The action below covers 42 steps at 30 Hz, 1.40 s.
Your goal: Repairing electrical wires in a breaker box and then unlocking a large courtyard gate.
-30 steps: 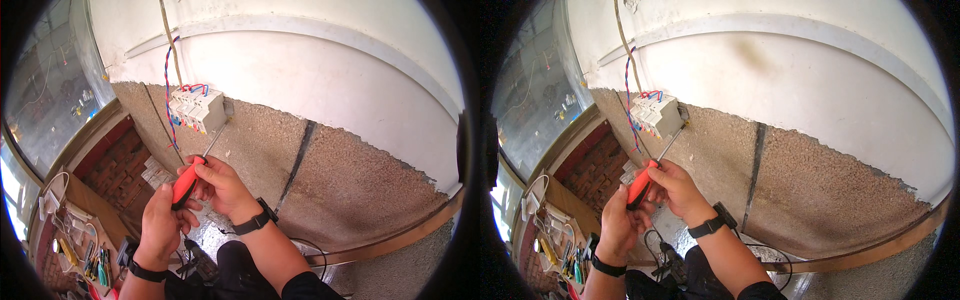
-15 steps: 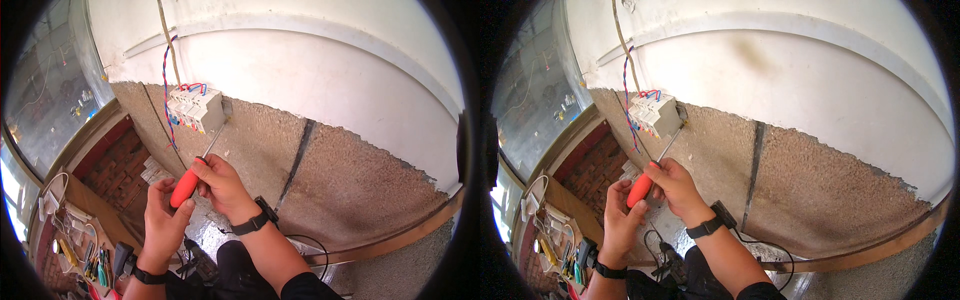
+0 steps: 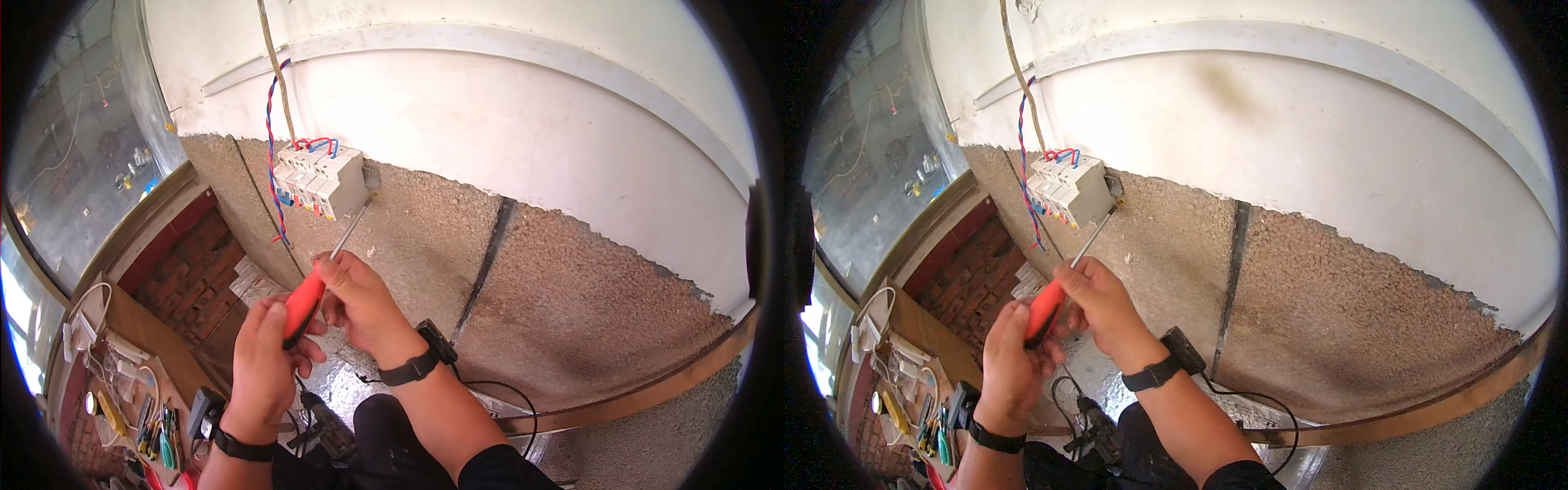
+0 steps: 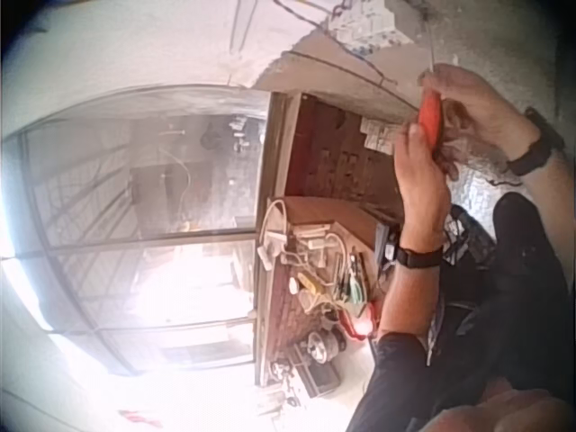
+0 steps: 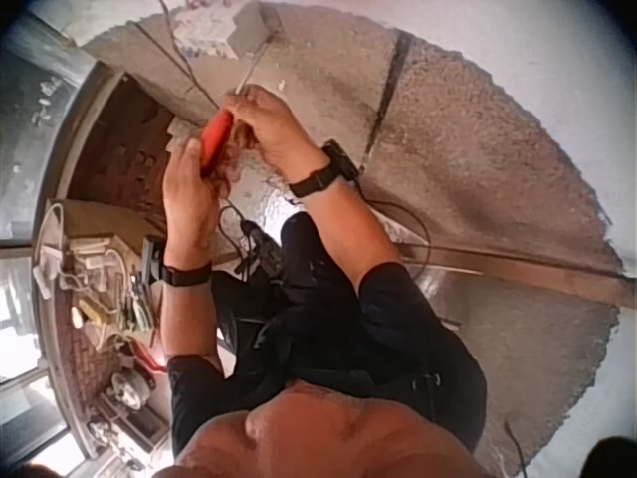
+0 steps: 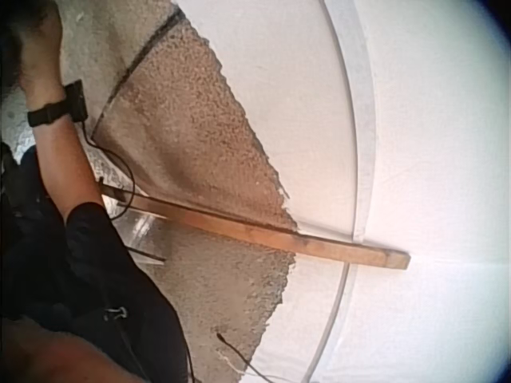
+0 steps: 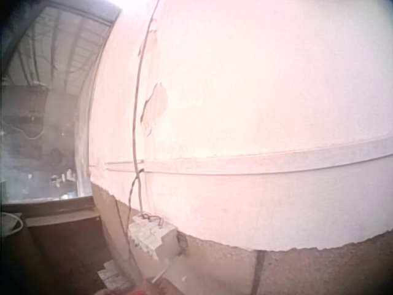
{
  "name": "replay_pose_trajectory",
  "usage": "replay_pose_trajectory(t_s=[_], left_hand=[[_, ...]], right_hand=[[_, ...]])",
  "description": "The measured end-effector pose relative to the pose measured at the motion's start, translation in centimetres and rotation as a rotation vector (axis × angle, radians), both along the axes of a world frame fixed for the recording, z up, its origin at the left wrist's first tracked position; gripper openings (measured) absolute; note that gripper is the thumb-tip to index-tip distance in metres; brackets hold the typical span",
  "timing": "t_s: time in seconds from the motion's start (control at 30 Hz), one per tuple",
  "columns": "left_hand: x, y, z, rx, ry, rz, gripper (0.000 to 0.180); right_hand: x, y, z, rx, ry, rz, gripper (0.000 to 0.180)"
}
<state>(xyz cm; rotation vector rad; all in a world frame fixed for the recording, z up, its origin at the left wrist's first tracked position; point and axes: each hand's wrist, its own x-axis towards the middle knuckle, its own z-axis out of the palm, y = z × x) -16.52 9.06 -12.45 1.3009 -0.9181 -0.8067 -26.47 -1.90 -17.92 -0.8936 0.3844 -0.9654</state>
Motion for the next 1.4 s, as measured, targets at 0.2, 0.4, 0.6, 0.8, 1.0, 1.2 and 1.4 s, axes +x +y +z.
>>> replay_pose_trajectory(t_s=[0.2, 0.4, 0.6, 0.8, 1.0, 1.2, 1.4], left_hand=[[0.9, 0.2, 0.0, 0.183, 0.488, -0.202, 0.037], [0.9, -0.2, -0.5, 0.006, 0.283, -0.134, 0.036], [1.9, 0.3, 0.6, 0.188, 0.418, -0.209, 0.039], [2.6, 1.4, 0.0, 0.213, 0.445, -0.185, 0.041], [4.2, 4.4, -0.8, 0.200, 0.465, -0.164, 0.039], [5.3, 7.0, -1.2, 0.201, 0.527, -0.131, 0.038], [7.1, 8.9, -1.8, 0.194, 0.576, -0.107, 0.038]], right_hand=[[-2.1, -2.1, 1.6, 0.136, -0.134, -0.304, 0.030], [-1.8, -3.6, 3.2, 0.181, -0.188, -0.423, 0.021], [-1.2, -3.5, 4.4, 0.287, -0.197, -0.467, 0.014], [-0.3, -4.3, 4.5, 0.401, -0.230, -0.484, 0.014], [0.5, -4.3, 5.3, 0.445, -0.300, -0.504, 0.012], [0.8, -4.5, 5.4, 0.469, -0.304, -0.546, 0.023], [1.2, -4.8, 5.4, 0.455, -0.246, -0.589, 0.020]])
